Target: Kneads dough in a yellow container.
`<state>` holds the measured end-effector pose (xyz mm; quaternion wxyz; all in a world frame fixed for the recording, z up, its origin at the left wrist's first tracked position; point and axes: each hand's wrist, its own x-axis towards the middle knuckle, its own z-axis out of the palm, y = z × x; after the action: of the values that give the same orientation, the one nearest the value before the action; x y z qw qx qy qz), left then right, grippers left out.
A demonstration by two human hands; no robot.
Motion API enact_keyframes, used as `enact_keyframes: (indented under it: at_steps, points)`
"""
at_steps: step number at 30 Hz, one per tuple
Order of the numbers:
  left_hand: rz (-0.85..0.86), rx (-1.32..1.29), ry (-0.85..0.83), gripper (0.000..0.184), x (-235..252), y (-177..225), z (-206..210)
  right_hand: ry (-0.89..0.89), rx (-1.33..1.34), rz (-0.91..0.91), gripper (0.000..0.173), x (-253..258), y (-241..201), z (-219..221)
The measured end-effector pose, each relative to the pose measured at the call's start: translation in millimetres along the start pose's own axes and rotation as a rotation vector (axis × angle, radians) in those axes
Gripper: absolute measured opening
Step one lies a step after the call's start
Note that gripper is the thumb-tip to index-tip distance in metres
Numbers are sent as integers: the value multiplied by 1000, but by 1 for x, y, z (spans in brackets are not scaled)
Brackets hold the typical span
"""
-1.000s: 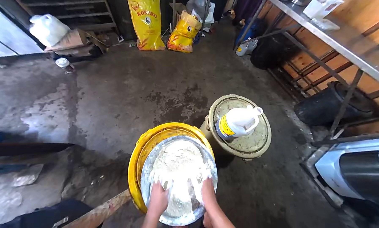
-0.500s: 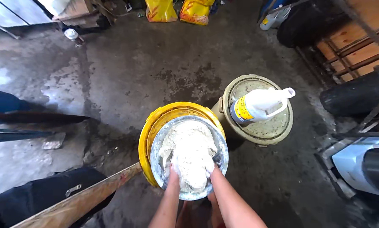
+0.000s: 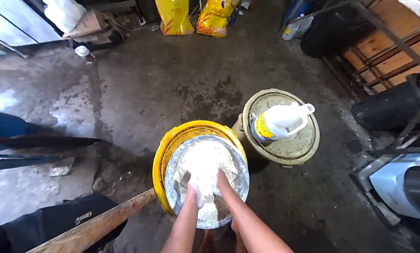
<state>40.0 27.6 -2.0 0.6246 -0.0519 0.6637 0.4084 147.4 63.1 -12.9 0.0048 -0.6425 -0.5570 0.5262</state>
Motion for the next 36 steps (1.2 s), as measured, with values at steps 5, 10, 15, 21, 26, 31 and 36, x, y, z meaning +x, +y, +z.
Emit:
enact_keyframes:
  at_steps: [5,10,15,21,26,31,36]
  points:
    - [293,548,-31,39,-10,10,-29,65,-244,93,55,-14,8,-23]
    - [404,1044,-34,46,-19,-4,-62,124,-107,250,57,-62,30,-13]
    - [223,934,14,50,-12,-42,-55,108,233,437,55,-51,49,22]
    - [141,434,151,48,2,-67,-39,54,528,467,47,-40,46,23]
    - [47,99,203,53,11,-60,-33,-59,407,290,56,-30,44,26]
    - [67,256,157,44,16,-60,-36,-23,88,49,54,-15,15,20]
    - [246,359,94,36,4,-36,-30,119,9,76,44,-18,-1,-6]
